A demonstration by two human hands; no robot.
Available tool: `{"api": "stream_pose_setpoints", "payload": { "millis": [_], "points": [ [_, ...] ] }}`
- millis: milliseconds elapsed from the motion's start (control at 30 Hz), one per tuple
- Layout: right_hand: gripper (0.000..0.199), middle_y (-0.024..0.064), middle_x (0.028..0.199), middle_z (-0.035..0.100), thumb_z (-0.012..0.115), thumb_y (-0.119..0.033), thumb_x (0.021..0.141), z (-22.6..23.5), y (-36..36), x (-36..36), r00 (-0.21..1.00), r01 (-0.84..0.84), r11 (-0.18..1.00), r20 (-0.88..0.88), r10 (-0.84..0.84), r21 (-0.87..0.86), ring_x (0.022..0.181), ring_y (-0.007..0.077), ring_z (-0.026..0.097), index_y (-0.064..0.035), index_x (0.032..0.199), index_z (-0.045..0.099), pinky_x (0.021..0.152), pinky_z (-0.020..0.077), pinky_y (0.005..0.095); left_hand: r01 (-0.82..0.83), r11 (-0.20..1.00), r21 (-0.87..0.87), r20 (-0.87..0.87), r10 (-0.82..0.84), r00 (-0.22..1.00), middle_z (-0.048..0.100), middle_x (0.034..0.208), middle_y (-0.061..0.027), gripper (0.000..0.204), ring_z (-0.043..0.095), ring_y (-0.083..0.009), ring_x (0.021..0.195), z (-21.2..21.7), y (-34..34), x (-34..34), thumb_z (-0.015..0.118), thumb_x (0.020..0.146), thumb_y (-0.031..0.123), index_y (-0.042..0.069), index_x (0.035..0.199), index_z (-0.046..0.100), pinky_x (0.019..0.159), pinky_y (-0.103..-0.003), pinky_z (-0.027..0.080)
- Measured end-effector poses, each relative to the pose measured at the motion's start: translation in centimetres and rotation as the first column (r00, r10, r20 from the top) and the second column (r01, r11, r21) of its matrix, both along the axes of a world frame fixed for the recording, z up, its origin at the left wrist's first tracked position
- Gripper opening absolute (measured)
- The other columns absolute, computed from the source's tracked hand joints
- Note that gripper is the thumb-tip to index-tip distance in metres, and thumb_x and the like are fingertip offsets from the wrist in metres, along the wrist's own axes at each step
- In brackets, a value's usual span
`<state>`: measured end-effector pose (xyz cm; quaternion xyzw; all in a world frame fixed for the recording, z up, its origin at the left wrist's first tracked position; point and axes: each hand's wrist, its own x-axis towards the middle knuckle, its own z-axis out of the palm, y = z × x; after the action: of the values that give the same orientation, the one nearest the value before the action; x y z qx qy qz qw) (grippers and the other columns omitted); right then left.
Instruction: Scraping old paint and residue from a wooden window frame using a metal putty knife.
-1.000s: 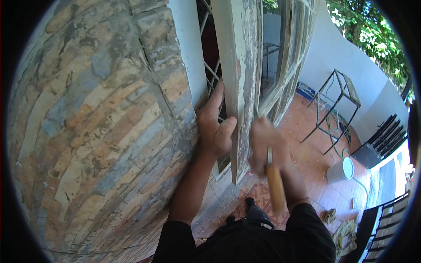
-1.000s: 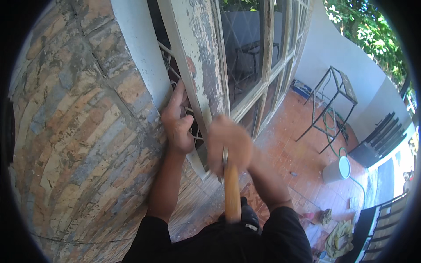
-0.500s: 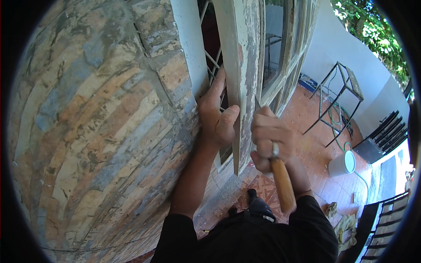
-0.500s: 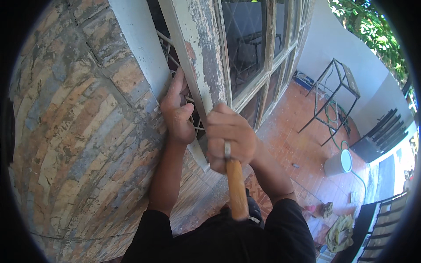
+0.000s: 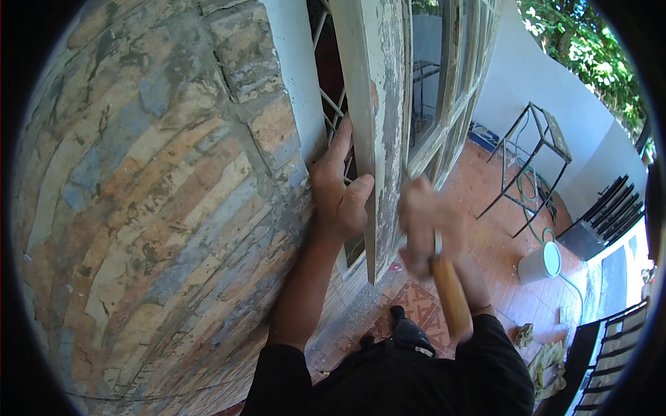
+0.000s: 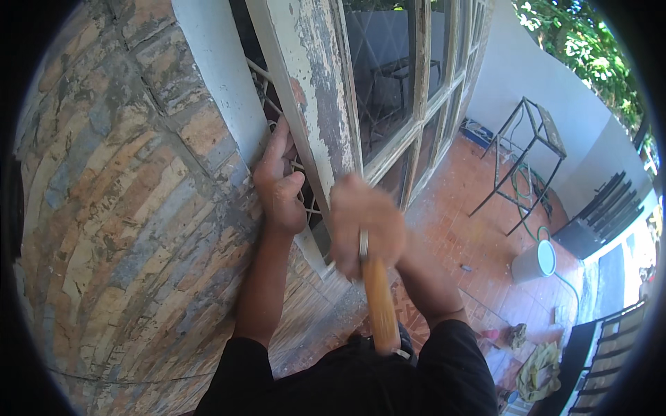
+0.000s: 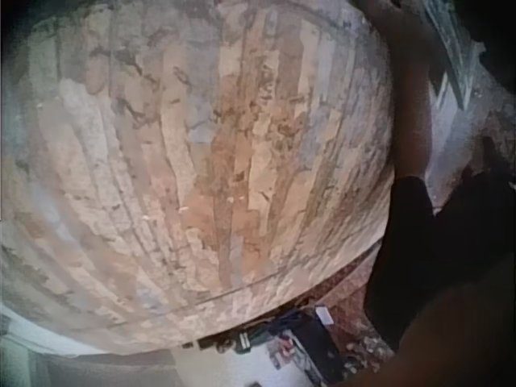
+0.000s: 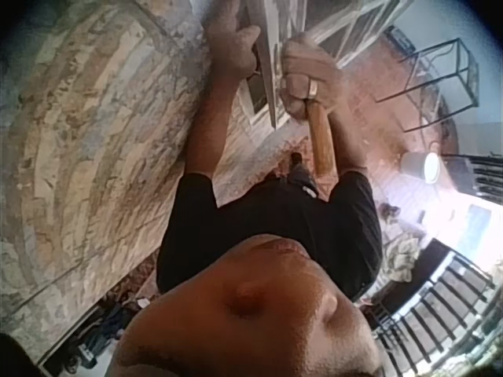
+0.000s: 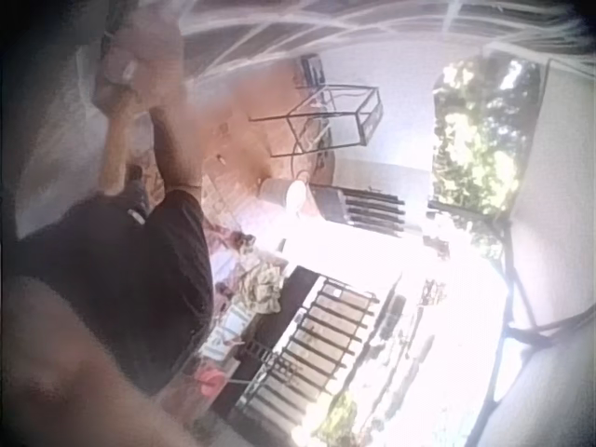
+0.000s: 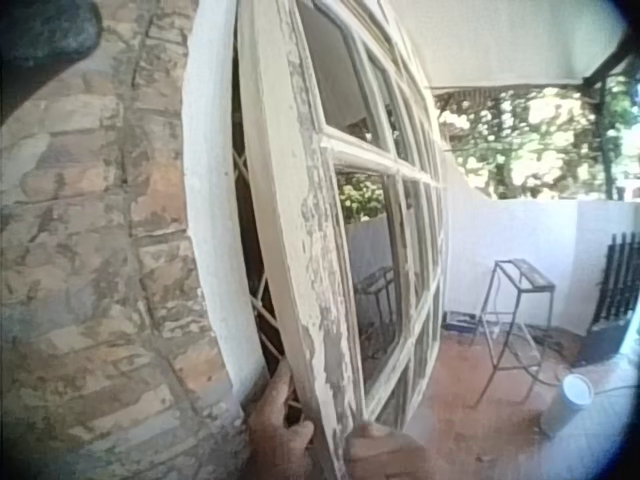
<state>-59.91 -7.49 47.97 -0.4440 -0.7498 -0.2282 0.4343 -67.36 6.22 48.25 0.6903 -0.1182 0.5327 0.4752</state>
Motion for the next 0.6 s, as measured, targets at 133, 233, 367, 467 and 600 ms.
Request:
{"api": "stream_pose_setpoints", "payload": {
  "millis": [133,233,367,467,600],
  "points": [
    [0.020,0.0005,0.064,0.045,0.065,-0.025,0.049,0.0,0.5,0.0,0.991,-0.115,0.963,-0.095,0.094,-0.242,0.059,0.0234,0.043,-0.0169,0.053,0.046,0.058,0.0342,0.0351,0.028,0.999,-0.017,-0.007,-0.028,1.000,0.050,0.124,-0.0285,0.069,0.050,-0.0327,0.117,0.1,0.0,0.5,0.043,0.072,0.024,-0.015,0.129,0.036,0.098,-0.037,0.037],
    [0.020,0.0010,0.061,0.044,0.064,-0.022,0.055,0.6,0.3,0.2,0.990,-0.116,0.992,0.083,0.112,0.043,0.056,0.0231,0.043,-0.0148,0.052,0.046,0.055,0.0325,0.0347,0.022,1.000,0.005,-0.041,-0.022,0.999,0.049,0.124,-0.0287,0.069,0.049,-0.0331,0.118,-0.3,-0.1,-0.1,0.043,0.072,0.025,-0.015,0.129,0.035,0.098,-0.036,0.037],
    [0.016,0.0006,0.060,0.035,0.056,-0.004,0.055,1.0,2.3,0.6,0.963,-0.267,0.953,0.062,0.261,0.145,0.054,0.0230,0.041,-0.0078,0.054,0.041,0.051,0.0305,0.0329,0.072,0.997,-0.003,0.021,-0.072,0.997,0.049,0.125,-0.0282,0.071,0.048,-0.0327,0.119,-0.4,-0.1,0.7,0.043,0.071,0.024,-0.015,0.129,0.034,0.100,-0.036,0.035],
    [0.014,0.0023,0.060,0.036,0.058,-0.005,0.055,1.4,1.3,-0.2,0.960,-0.280,0.950,0.069,0.272,0.138,0.054,0.0229,0.041,-0.0075,0.059,0.045,0.051,0.0306,0.0335,0.065,0.995,-0.077,-0.006,-0.066,0.998,0.047,0.128,-0.0277,0.073,0.045,-0.0322,0.122,0.2,-0.3,0.2,0.043,0.069,0.021,-0.016,0.131,0.032,0.102,-0.036,0.033],
    [0.017,0.0020,0.061,0.042,0.062,-0.013,0.054,0.7,1.6,0.9,0.986,-0.167,0.986,-0.026,0.166,-0.018,0.056,0.0233,0.042,-0.0109,0.057,0.046,0.054,0.0314,0.0340,0.070,0.997,-0.017,0.021,-0.070,0.997,0.046,0.128,-0.0280,0.073,0.046,-0.0320,0.121,-0.2,-0.3,0.5,0.043,0.069,0.021,-0.016,0.131,0.031,0.101,-0.036,0.034]
  ]
}}
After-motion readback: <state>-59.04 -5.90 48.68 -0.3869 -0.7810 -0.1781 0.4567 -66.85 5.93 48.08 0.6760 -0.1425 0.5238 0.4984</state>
